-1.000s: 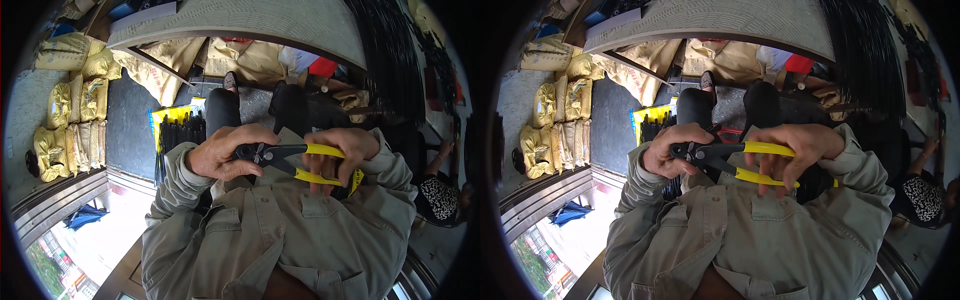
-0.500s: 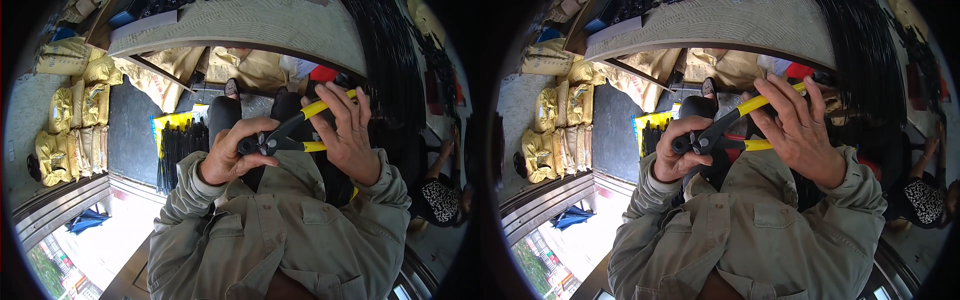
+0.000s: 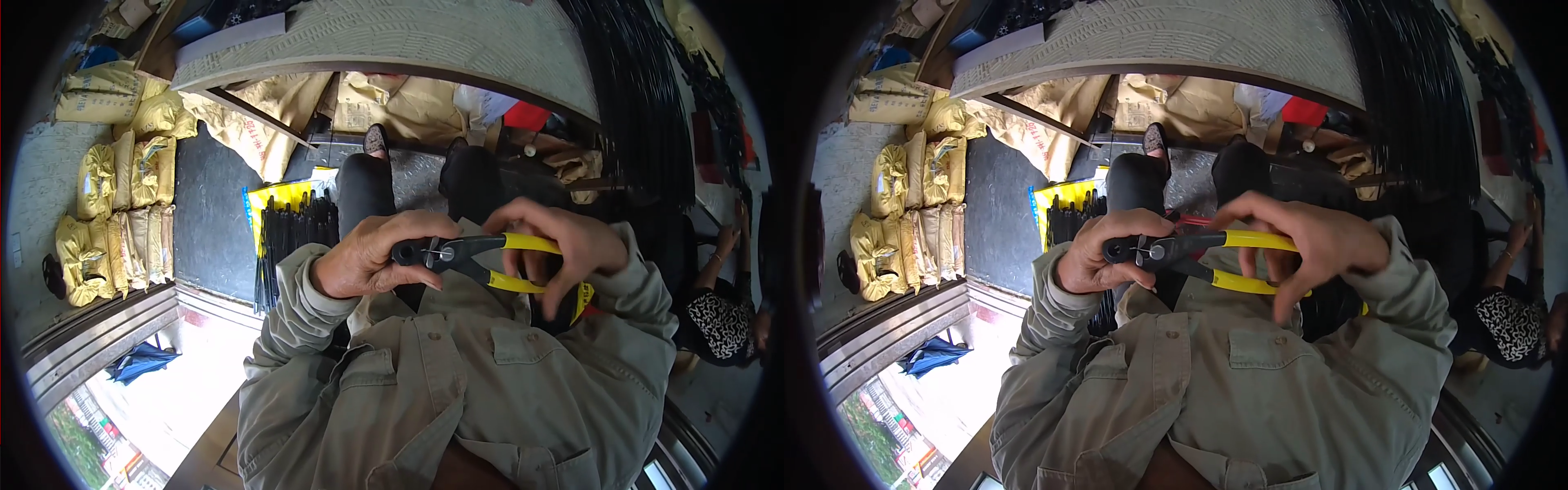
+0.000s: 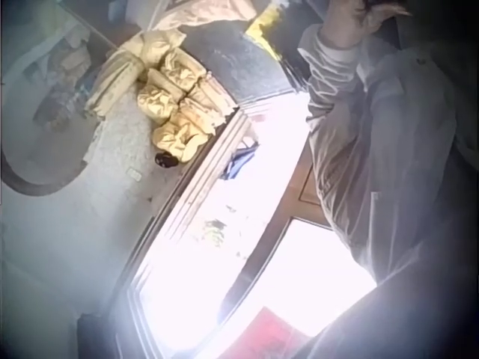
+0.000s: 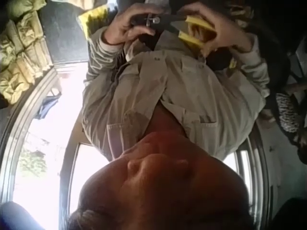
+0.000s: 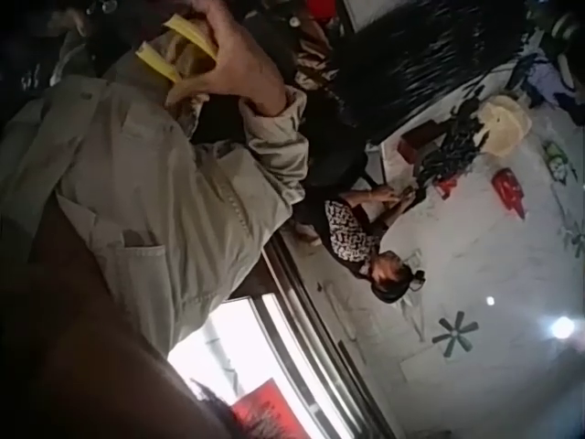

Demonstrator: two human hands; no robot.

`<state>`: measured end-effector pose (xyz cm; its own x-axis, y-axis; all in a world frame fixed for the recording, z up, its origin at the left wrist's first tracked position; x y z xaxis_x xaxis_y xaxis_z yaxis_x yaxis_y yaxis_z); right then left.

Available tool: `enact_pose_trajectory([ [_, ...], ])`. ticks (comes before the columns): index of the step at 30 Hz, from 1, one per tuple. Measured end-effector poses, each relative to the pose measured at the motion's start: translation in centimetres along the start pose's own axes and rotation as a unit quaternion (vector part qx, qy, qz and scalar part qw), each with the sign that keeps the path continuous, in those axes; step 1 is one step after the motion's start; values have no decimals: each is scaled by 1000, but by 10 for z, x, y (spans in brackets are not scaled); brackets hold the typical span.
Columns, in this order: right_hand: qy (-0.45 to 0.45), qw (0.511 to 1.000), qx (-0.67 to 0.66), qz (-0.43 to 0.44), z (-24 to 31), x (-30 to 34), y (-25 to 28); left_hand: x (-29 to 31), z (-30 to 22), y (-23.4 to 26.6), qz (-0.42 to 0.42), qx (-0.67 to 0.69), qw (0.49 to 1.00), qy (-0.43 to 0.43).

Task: Assembling bundles of thin rods or cables into a plastic connector housing using manual dexterity and pliers.

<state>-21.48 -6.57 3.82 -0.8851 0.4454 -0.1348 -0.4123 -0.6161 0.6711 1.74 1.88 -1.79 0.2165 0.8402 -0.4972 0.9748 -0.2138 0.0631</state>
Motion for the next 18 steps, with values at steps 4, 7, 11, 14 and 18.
enact_pose_trajectory([
  [4,50,996,56,-49,4,4,-4,3,-1,-5,-71,-1,996,58],
  [7,49,990,115,-64,4,10,-9,-1,-3,-3,-45,24,996,73],
  [11,28,999,23,-14,-1,7,2,-6,-7,4,50,36,997,36],
  [14,21,998,-46,24,-5,-1,9,0,-5,6,-4,-18,999,32],
  [18,108,951,232,-174,-11,-3,-26,1,-5,-4,-78,-83,993,27],
])
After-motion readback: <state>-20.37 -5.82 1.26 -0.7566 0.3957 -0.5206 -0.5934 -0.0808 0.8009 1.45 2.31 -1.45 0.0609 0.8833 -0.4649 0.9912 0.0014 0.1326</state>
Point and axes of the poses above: each hand's wrist, its own x-axis away from the middle knuckle, its own y-axis out of the back of the hand, z = x × y, the point moved 1 cm from there along -x, towards the middle knuckle, and after that the axes turned 11 degrees about -z, right-handed, at the moved point
